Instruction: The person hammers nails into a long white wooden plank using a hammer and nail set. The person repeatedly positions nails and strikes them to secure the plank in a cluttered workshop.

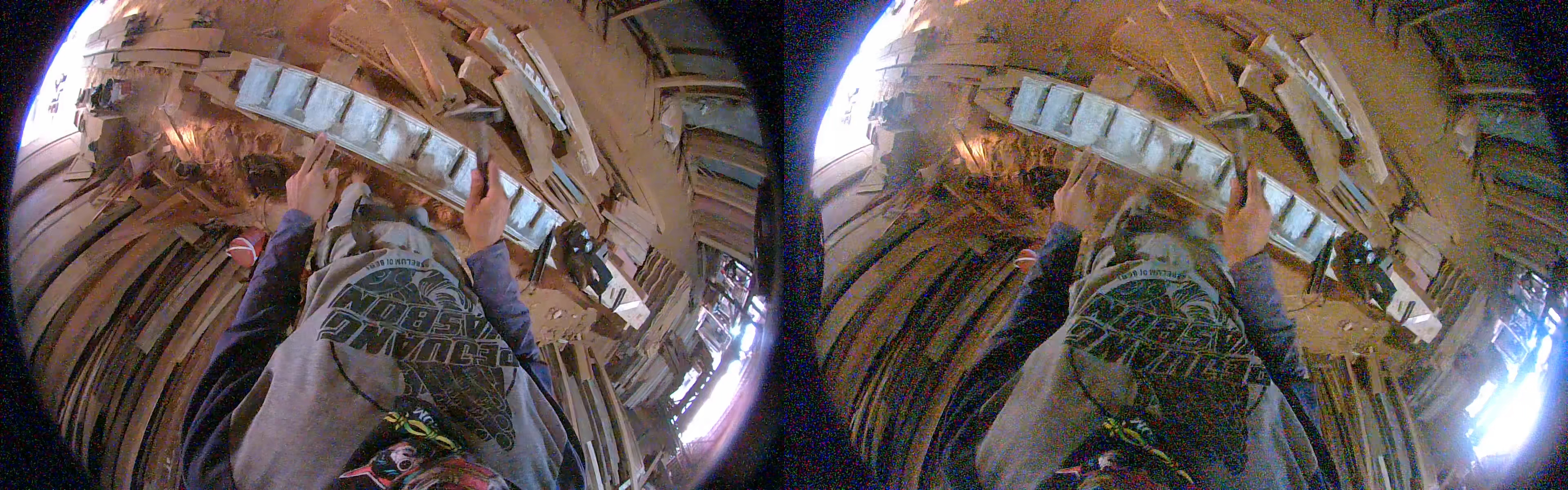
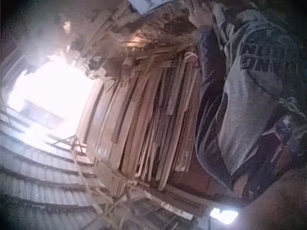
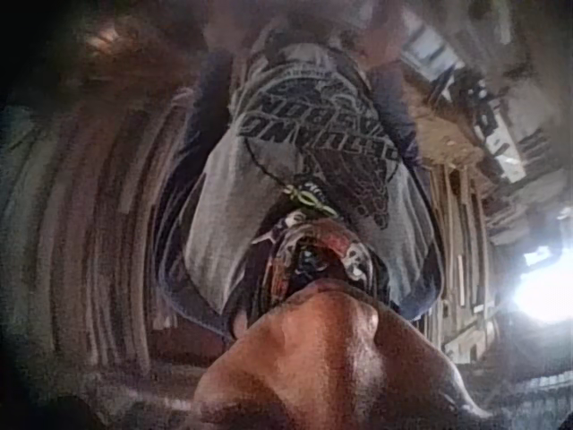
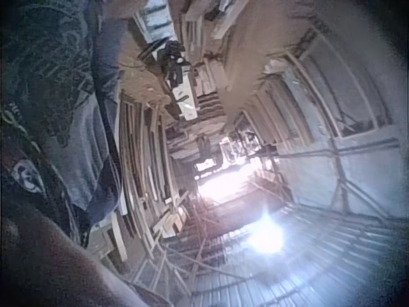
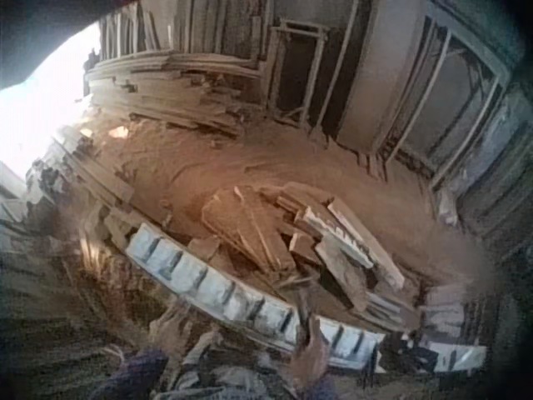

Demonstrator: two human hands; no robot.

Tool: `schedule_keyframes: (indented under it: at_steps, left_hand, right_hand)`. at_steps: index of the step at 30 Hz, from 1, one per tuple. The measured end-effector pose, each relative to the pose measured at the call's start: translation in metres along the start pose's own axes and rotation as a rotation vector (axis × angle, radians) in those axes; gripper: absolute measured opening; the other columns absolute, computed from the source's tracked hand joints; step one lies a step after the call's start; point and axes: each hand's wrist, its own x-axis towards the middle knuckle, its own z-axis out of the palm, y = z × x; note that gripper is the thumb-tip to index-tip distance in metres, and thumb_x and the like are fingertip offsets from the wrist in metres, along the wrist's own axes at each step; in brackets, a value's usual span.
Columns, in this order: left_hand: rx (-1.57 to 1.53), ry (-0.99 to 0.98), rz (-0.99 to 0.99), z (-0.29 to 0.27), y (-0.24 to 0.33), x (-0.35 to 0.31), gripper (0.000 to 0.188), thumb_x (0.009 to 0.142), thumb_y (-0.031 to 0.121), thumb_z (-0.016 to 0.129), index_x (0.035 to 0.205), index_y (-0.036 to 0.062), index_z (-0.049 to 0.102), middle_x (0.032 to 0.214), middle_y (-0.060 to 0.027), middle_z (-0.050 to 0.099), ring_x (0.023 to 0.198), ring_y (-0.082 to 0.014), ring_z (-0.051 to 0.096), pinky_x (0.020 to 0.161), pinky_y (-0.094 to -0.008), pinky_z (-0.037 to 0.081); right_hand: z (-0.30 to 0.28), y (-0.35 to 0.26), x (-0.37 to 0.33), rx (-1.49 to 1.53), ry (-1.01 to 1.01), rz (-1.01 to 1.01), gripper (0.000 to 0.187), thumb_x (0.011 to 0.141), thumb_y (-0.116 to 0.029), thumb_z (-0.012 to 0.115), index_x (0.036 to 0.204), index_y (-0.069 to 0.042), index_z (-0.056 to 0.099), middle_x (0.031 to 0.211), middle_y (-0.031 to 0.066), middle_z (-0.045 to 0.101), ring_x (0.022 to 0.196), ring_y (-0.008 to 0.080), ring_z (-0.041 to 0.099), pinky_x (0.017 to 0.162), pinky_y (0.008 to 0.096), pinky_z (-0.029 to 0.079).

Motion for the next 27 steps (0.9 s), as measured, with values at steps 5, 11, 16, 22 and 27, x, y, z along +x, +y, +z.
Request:
schedule_keyframes:
  at_steps: [5,11,16,22,27]
  left_hand:
    - [0.062,-0.016,0.067,-0.004,-0.009,0.008,0.059,0.085,0.016,0.063,0.143,0.0188,0.051,0.154,0.0029,0.042,0.106,-0.0226,0.067,0.079,-0.0386,0.058]
    - [-0.052,-0.103,0.069,0.003,-0.022,0.007,0.061,0.086,0.017,0.06,0.145,0.0184,0.048,0.158,0.004,0.035,0.102,-0.028,0.068,0.077,-0.0412,0.058]
    - [-0.096,-0.127,0.083,0.005,-0.03,0.006,0.061,0.085,0.016,0.06,0.144,0.017,0.048,0.159,0.0038,0.034,0.096,-0.0312,0.07,0.075,-0.0433,0.058]
    - [-0.141,-0.099,0.078,0.015,-0.036,0.005,0.059,0.082,0.015,0.06,0.14,0.0162,0.053,0.158,0.0037,0.035,0.089,-0.0308,0.071,0.071,-0.0444,0.058]
    - [-0.067,-0.144,0.085,0.007,-0.034,0.004,0.057,0.082,0.014,0.06,0.139,0.0168,0.054,0.155,0.0012,0.04,0.083,-0.0288,0.071,0.065,-0.0412,0.058]
  right_hand:
    - [-0.017,-0.01,0.004,-0.344,-0.412,0.072,0.043,0.1,-0.04,0.053,0.136,-0.019,0.058,0.107,0.0205,0.07,0.092,0.0429,0.066,0.079,0.0515,0.053]
    - [0.005,-0.028,0.029,0.037,0.17,-0.131,0.049,0.102,-0.031,0.053,0.133,0.007,0.052,0.114,0.0314,0.064,0.1,0.0442,0.065,0.086,0.0487,0.052]
    - [0.041,-0.054,0.018,-0.098,-0.267,0.055,0.052,0.101,-0.041,0.051,0.139,-0.007,0.052,0.112,0.0263,0.067,0.096,0.0442,0.065,0.085,0.049,0.053]
    - [0.032,-0.062,0.033,-0.002,-0.279,-0.161,0.052,0.101,-0.041,0.052,0.134,-0.001,0.055,0.111,0.0278,0.066,0.101,0.0447,0.065,0.086,0.0472,0.052]
    - [0.076,-0.092,0.06,0.077,-0.087,-0.182,0.052,0.101,-0.04,0.051,0.135,0.0,0.055,0.112,0.029,0.066,0.102,0.046,0.064,0.089,0.0504,0.049]
